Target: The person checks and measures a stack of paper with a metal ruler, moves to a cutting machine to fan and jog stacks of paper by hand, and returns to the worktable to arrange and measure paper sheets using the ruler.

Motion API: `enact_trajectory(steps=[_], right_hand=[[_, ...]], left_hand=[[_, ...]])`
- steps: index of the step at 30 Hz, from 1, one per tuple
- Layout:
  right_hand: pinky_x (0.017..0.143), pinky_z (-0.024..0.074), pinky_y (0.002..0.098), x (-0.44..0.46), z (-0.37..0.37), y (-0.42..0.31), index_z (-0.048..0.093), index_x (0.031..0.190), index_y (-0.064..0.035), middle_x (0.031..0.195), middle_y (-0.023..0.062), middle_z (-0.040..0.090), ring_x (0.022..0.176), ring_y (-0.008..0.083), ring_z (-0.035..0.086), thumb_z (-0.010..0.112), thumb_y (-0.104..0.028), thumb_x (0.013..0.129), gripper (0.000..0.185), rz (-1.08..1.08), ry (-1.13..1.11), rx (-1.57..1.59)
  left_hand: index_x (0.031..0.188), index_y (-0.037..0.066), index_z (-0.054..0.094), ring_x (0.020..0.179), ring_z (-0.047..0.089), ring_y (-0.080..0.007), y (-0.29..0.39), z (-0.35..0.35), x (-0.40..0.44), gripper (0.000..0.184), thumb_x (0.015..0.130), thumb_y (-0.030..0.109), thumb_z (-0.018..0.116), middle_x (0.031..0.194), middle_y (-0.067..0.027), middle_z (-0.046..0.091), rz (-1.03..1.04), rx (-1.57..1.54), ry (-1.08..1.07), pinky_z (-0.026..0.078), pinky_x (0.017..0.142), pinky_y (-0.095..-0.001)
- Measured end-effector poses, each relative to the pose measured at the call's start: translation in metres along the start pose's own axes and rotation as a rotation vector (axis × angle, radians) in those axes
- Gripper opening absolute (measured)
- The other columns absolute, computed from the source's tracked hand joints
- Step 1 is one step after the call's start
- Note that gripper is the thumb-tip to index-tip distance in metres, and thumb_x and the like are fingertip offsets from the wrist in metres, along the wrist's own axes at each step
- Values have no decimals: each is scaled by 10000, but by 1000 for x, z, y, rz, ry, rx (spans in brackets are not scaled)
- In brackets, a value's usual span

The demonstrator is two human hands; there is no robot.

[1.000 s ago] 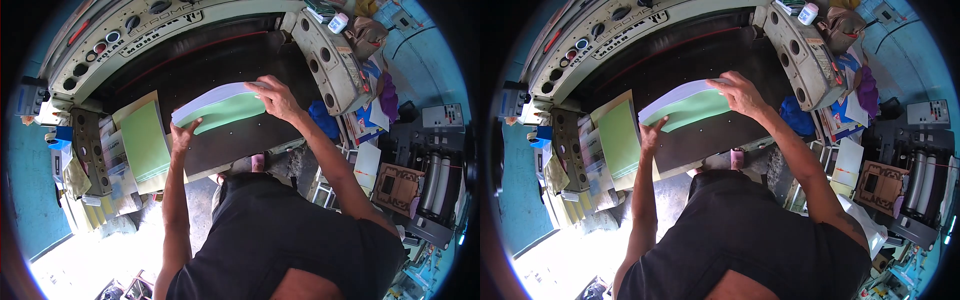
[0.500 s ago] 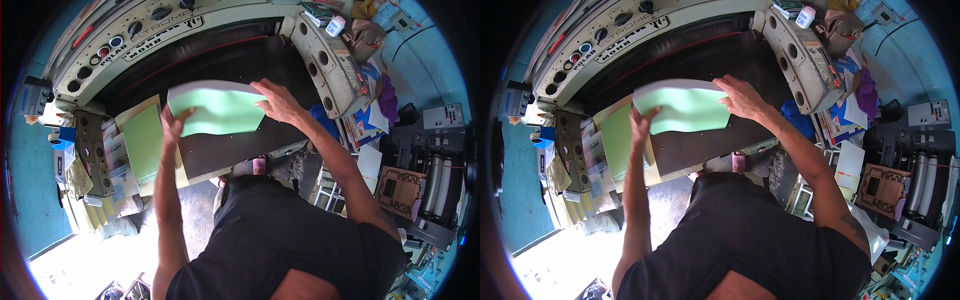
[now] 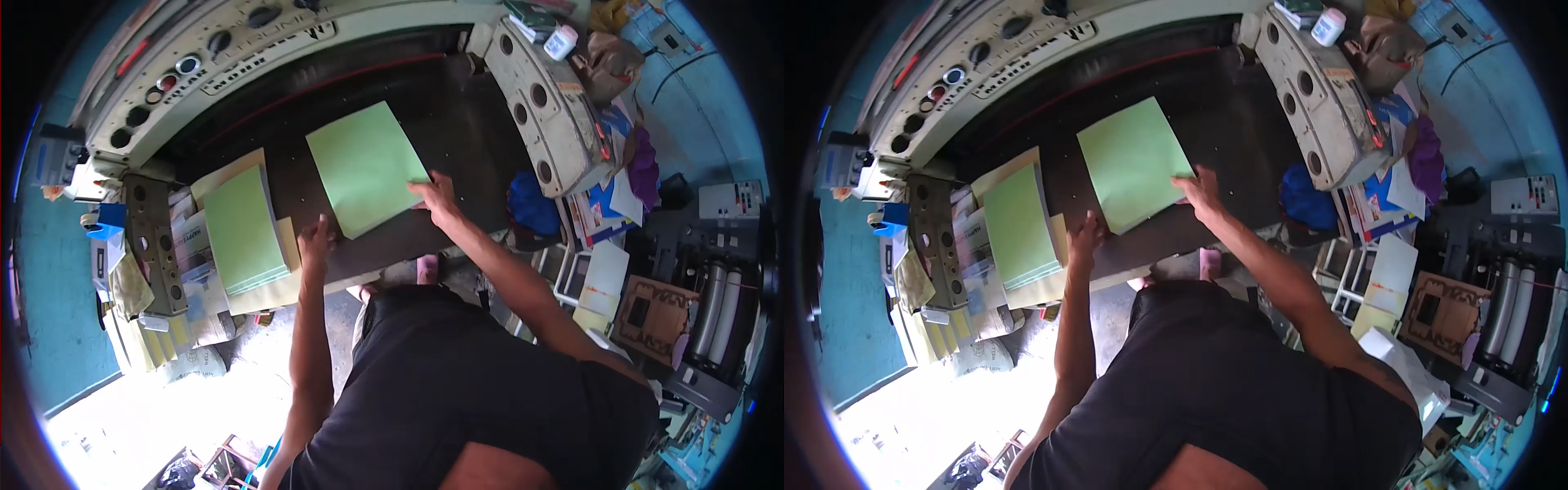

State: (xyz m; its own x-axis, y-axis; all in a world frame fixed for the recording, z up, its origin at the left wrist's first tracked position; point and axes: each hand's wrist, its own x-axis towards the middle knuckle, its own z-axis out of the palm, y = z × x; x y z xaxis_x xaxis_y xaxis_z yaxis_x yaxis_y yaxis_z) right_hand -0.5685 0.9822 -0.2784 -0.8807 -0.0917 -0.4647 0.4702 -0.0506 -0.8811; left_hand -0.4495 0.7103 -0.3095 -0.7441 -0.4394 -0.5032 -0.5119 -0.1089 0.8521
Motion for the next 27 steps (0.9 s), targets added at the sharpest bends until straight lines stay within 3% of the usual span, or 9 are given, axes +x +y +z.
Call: enact_trajectory(steps=[5,8,9,14,20,22,25,26,27], right_hand=[[677,621,431,-21,-4,-20,591,1094,59,1015,170,666,873,274,691,727,-97,777,379,81,-75,204],[675,609,415,-21,-4,-24,593,1087,65,1022,163,661,870,260,683,736,-120,779,387,110,-110,60],[663,596,385,-19,-6,-26,610,1074,63,998,147,670,853,236,683,744,-142,782,381,111,-123,-103],[625,513,320,51,-21,-18,687,986,41,848,76,706,750,173,673,721,-222,815,315,214,-418,-132],[624,556,421,30,15,-20,602,902,-5,729,198,645,689,329,685,728,-297,783,340,-659,67,-1235],[608,545,462,9,24,-9,540,941,-21,765,168,622,687,340,667,707,-252,780,327,-1014,119,-1185],[647,550,444,-4,29,-11,524,998,-25,880,191,657,823,335,684,723,-286,806,380,-1045,116,-1197],[667,562,423,6,28,-13,553,1016,0,877,185,670,800,332,690,721,-290,818,389,-768,59,-1094],[686,575,403,17,26,-15,582,1034,25,875,179,683,777,328,697,719,-295,830,403,-489,9,-976]], left_hand=[[1333,-26,479,1041,632,-312,24,22,-35,886,865,727,494,1245,-202,578,-338,-639,-480,504,889,-458],[1329,-31,492,963,660,-284,51,40,-10,789,891,620,581,1156,-195,626,-246,-671,-426,539,836,-418],[1253,8,552,869,681,-247,34,38,18,574,897,438,687,1045,-151,672,-202,-293,-352,560,737,-371],[950,-2,555,718,652,-189,38,45,26,353,875,302,718,833,-107,676,462,408,-68,512,632,-317],[887,8,534,602,649,-271,58,34,55,431,807,361,767,660,-107,612,618,663,25,501,580,-413],[983,1,596,622,651,-393,75,17,97,435,823,378,744,679,-163,628,-234,-154,-732,513,597,-452],[1065,15,632,674,644,-454,57,40,112,399,848,341,706,733,-200,653,-82,92,-330,520,588,-488],[1065,15,632,674,644,-454,55,45,106,399,848,341,706,733,-200,653,-83,93,-333,520,588,-488],[1049,19,611,676,650,-448,49,47,95,350,856,299,694,751,-209,659,294,437,-109,518,579,-497]])
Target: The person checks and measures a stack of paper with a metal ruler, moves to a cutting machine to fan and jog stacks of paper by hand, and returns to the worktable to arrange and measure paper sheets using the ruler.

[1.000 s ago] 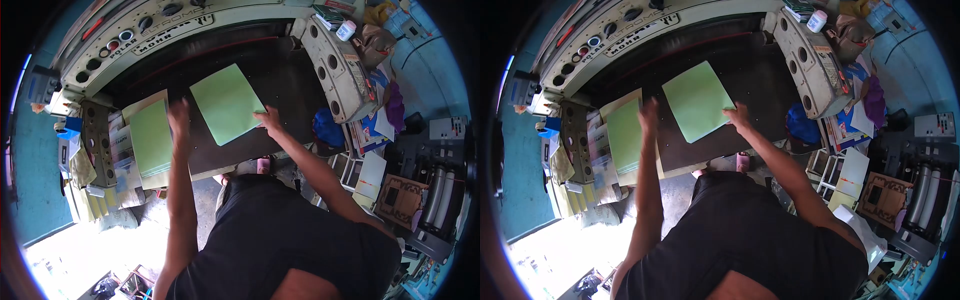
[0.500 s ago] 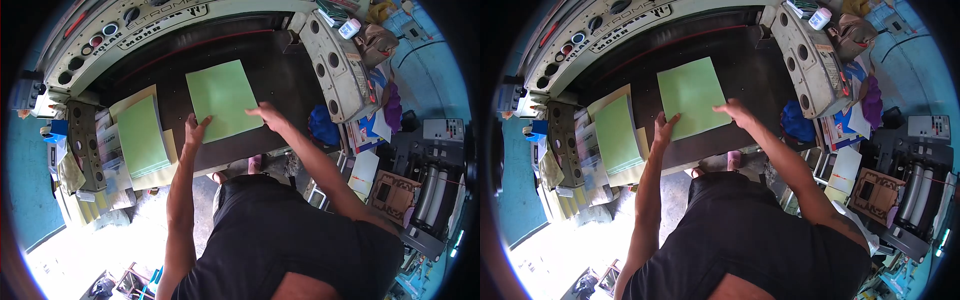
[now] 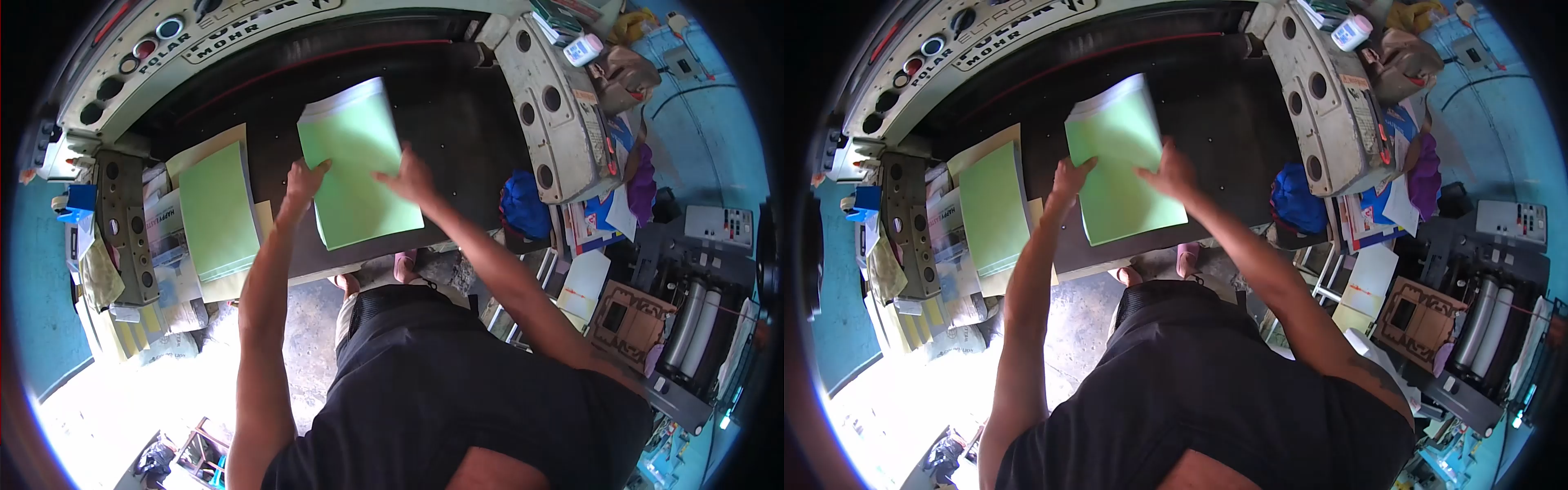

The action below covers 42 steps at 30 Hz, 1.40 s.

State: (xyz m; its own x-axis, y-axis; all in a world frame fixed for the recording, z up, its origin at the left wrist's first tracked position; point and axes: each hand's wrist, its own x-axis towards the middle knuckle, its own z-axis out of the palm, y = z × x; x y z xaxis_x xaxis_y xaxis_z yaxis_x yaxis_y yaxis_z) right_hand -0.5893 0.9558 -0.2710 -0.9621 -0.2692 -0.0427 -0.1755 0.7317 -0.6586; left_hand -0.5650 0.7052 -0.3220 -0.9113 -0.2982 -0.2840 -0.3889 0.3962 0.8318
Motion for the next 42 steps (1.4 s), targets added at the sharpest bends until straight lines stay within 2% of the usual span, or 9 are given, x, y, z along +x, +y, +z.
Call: enact_trajectory(steps=[1,3,9,11,18,21,27,35,42], right_hand=[[724,574,374,22,-11,11,640,1051,58,941,178,707,833,282,707,735,-322,830,449,112,-281,588],[737,566,374,45,-25,18,679,1048,53,938,158,716,835,233,701,743,-322,813,447,558,-357,1012],[734,559,490,16,2,9,570,1034,-13,846,230,676,819,412,677,744,-282,776,411,37,107,-88],[753,542,504,3,12,-1,554,1112,7,929,231,680,868,415,677,735,-301,800,474,-121,227,-71],[800,543,522,17,-5,-28,498,1104,63,968,337,648,914,471,659,694,-245,831,456,123,-69,201],[787,544,527,22,4,-25,526,1055,77,900,328,658,876,485,658,651,-231,866,383,146,-6,11],[730,539,550,9,-45,-49,595,1040,44,787,308,651,827,453,665,559,-168,925,244,64,142,76],[864,484,298,-24,-95,-72,493,1348,-11,1106,128,662,993,169,618,526,-100,988,372,-330,353,771],[1084,351,344,-27,-109,-64,284,1483,-52,1420,155,429,1313,230,426,678,-117,882,722,-436,187,770]], left_hand=[[1033,24,590,678,655,-443,1,8,-17,302,865,257,682,769,-219,665,309,390,242,517,570,-505],[984,49,456,750,638,-469,43,14,-59,332,866,274,670,794,-263,643,368,414,206,514,632,-549],[1116,15,624,764,708,-343,18,2,-22,408,883,341,701,951,-230,692,142,211,160,548,649,-436],[1111,16,666,805,711,-273,27,-17,-3,445,864,383,720,973,-195,706,-436,-401,-263,548,707,-393],[902,-59,686,835,686,-451,80,24,-45,413,847,350,668,894,-295,683,229,534,160,568,766,-458],[845,-27,698,888,678,-447,98,26,-40,401,879,365,619,885,-287,685,79,671,90,557,812,-479],[1007,-37,689,913,652,-470,114,-10,-56,411,913,351,591,916,-297,674,113,469,105,521,823,-499],[1162,-44,612,674,565,-159,161,-42,-113,447,976,360,561,819,-127,688,379,-249,312,471,662,-351],[1496,-16,251,1301,455,-268,155,-53,-112,788,873,200,683,1463,-196,428,624,-527,120,323,1104,-382]])
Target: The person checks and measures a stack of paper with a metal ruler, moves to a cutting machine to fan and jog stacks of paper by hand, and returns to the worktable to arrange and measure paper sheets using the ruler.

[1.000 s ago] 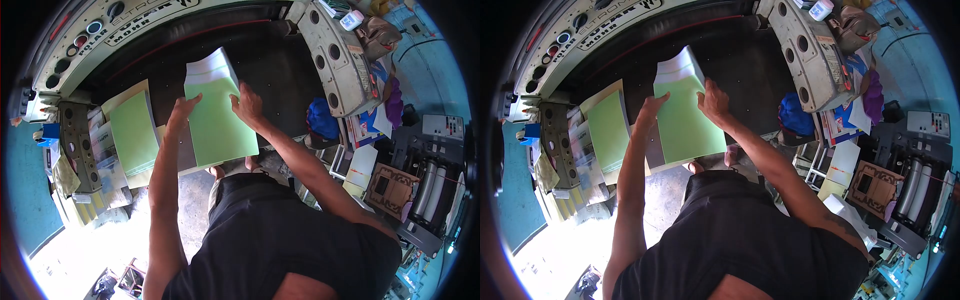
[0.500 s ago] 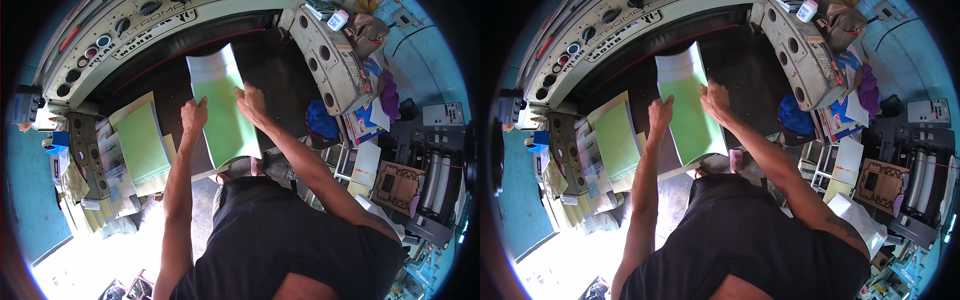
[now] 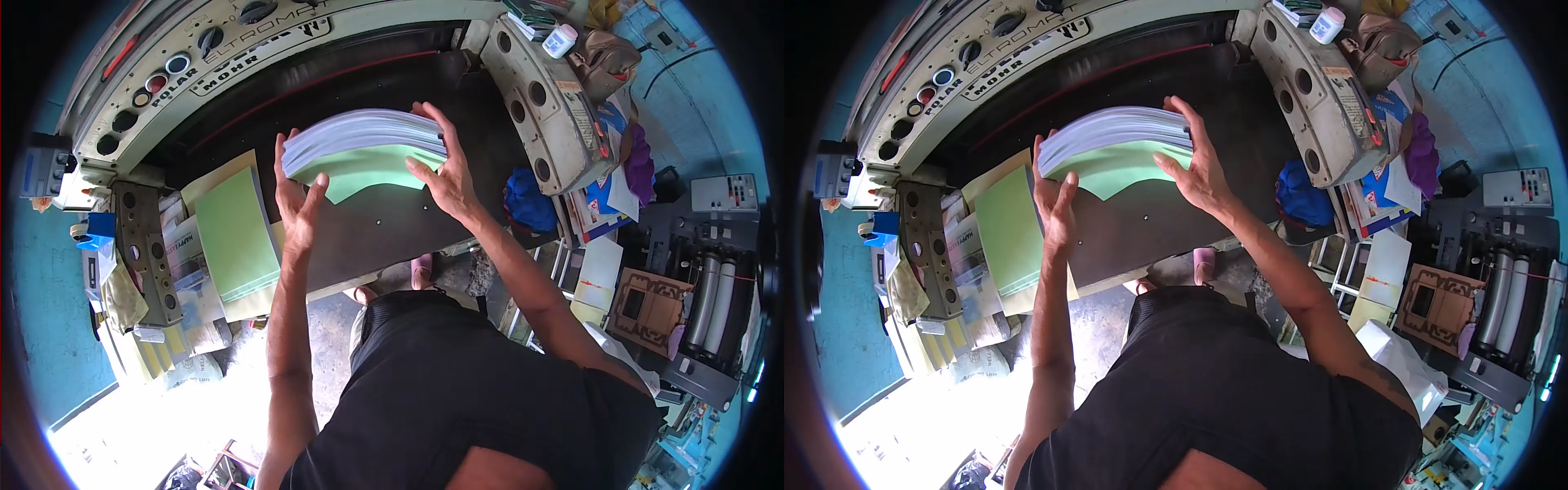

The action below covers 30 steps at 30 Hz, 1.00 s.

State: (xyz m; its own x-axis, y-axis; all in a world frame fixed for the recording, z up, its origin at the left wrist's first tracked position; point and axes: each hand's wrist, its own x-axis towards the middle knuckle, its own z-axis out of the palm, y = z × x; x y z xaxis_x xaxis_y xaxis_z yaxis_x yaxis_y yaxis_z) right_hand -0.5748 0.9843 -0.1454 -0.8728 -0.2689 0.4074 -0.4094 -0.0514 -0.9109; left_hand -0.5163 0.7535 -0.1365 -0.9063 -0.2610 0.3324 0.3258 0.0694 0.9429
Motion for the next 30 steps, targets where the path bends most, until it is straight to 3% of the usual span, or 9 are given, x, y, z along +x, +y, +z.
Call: enact_trajectory(steps=[3,5,8,11,16,17,19,20,30], right_hand=[[1114,327,352,5,-8,9,268,1492,-60,1461,158,389,1358,242,381,685,-85,854,763,-2,-61,3],[1066,370,333,14,-8,18,319,1452,-49,1368,144,471,1279,217,456,680,-88,863,692,-24,-41,-15],[909,441,294,23,-5,20,470,1196,-12,1054,74,574,996,139,557,688,-134,894,392,154,11,27],[902,440,286,27,-3,12,483,1161,-10,1037,75,572,981,135,554,683,-143,903,351,67,27,-21],[897,470,308,26,-18,19,508,1167,-25,1011,65,596,973,137,566,790,-80,778,484,-110,68,-19],[897,470,308,26,-18,20,508,1167,-25,1011,65,596,973,137,566,790,-80,778,484,-111,68,-18],[864,492,304,27,-17,18,545,1131,-19,981,56,620,937,137,592,798,-69,762,450,91,15,0],[846,502,297,30,-18,18,571,1098,-18,964,52,637,908,134,613,804,-60,753,418,28,46,-92],[858,505,308,10,-11,38,586,1097,-12,1001,72,670,953,149,629,839,-82,730,452,86,-6,0]], left_hand=[[1534,23,155,1350,410,-277,-7,-11,8,924,806,107,718,1541,-196,316,-4,17,-172,303,1128,-400],[1514,23,247,1302,459,-256,-17,-11,16,894,788,115,761,1481,-193,400,7,35,-119,337,1103,-384],[1262,-5,525,1056,600,-184,-43,-8,27,534,827,162,786,1130,-115,637,-83,154,-49,455,967,-325],[1190,-2,550,973,620,-165,-48,4,28,438,847,151,774,1016,-82,664,28,101,112,475,923,-299],[1455,50,252,1300,390,-270,-23,-4,10,958,715,178,846,1414,-154,391,32,139,-73,350,1072,-422],[1402,25,376,1203,493,-248,-39,-4,13,833,738,210,844,1299,-145,509,114,109,-70,401,1026,-396],[1260,3,525,1059,582,-217,-49,-4,8,611,773,204,834,1125,-110,608,-207,250,-92,455,948,-360],[1108,-4,601,948,619,-191,-50,3,11,420,800,180,820,997,-82,644,-122,230,-9,484,878,-331],[1106,-10,617,925,642,-204,-59,3,0,422,771,132,830,1022,-108,684,-4,163,25,503,878,-339]])
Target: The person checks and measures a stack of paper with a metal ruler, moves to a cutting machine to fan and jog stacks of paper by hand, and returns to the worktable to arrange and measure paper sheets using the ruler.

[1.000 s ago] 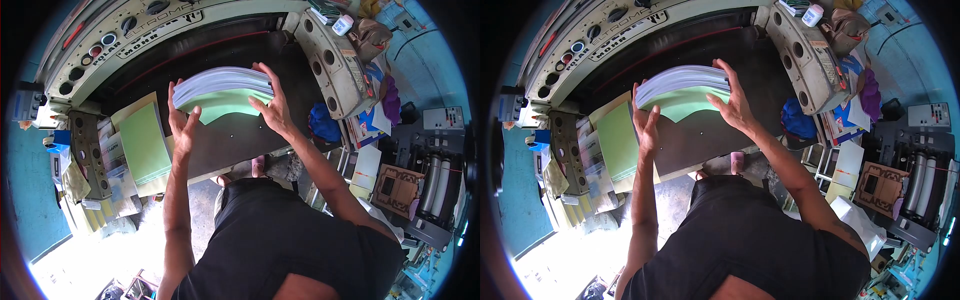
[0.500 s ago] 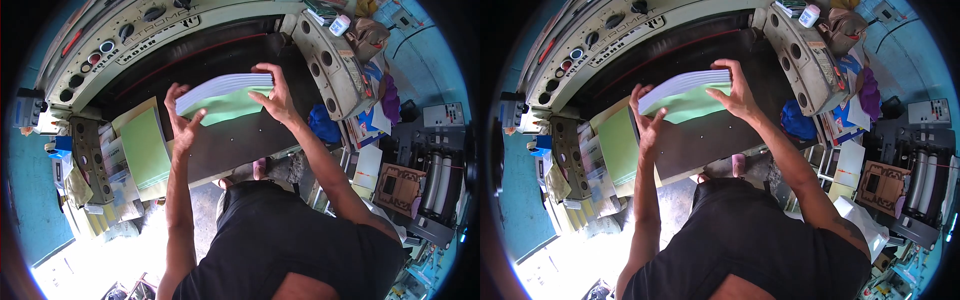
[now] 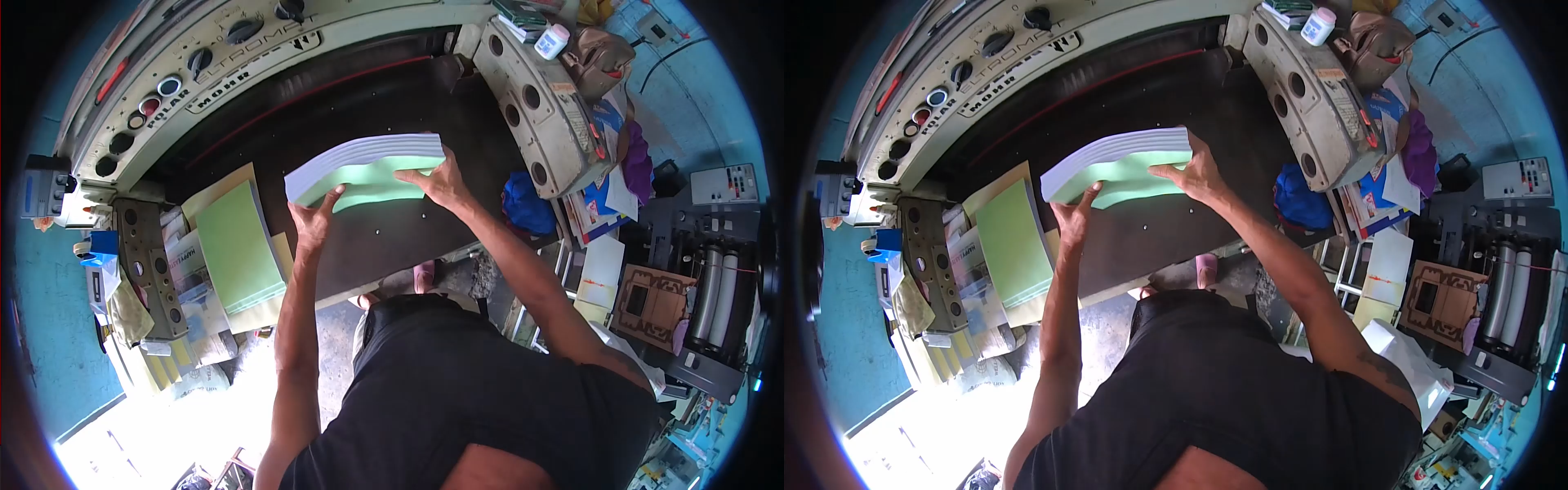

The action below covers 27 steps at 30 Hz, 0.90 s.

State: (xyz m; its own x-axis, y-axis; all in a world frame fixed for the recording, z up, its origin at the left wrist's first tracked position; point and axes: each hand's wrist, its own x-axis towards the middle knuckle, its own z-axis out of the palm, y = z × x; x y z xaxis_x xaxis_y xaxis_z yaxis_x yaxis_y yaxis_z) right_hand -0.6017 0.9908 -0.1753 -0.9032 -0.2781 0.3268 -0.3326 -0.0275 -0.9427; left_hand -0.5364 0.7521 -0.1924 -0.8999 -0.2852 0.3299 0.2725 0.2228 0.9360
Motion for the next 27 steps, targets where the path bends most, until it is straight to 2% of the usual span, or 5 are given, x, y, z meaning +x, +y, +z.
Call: enact_trajectory(steps=[15,19,21,25,27], right_hand=[[821,538,375,-38,-2,98,545,1250,13,967,194,699,889,302,684,772,-318,800,603,209,-113,-376],[672,556,446,-30,9,76,577,1034,3,865,198,686,769,395,682,736,-418,811,503,184,-125,-704],[624,548,486,-28,15,75,554,938,-13,838,192,679,724,410,677,736,-406,814,451,192,-159,-838],[604,567,425,-16,17,93,592,936,-2,813,170,687,700,357,696,762,-367,806,423,144,-205,-967],[571,562,357,5,4,108,655,943,-7,826,113,700,668,263,699,784,-372,792,416,788,-196,43]], left_hand=[[1098,-10,643,934,649,-226,-58,1,-19,448,774,225,843,999,-112,694,-262,229,-120,513,871,-352],[1053,-25,664,801,667,-142,-80,-17,8,431,873,359,741,946,-109,706,-501,53,-252,541,724,-291],[1075,-30,663,853,653,-137,-105,-23,19,409,923,350,672,977,-95,688,-1101,-497,-393,534,740,-334],[1059,16,686,748,693,-224,-135,3,-3,366,828,287,772,834,-90,709,-678,-6,-138,537,645,-351],[1082,33,624,770,708,-281,-120,9,-21,356,803,204,765,860,-164,704,-489,402,-198,545,654,-403]])
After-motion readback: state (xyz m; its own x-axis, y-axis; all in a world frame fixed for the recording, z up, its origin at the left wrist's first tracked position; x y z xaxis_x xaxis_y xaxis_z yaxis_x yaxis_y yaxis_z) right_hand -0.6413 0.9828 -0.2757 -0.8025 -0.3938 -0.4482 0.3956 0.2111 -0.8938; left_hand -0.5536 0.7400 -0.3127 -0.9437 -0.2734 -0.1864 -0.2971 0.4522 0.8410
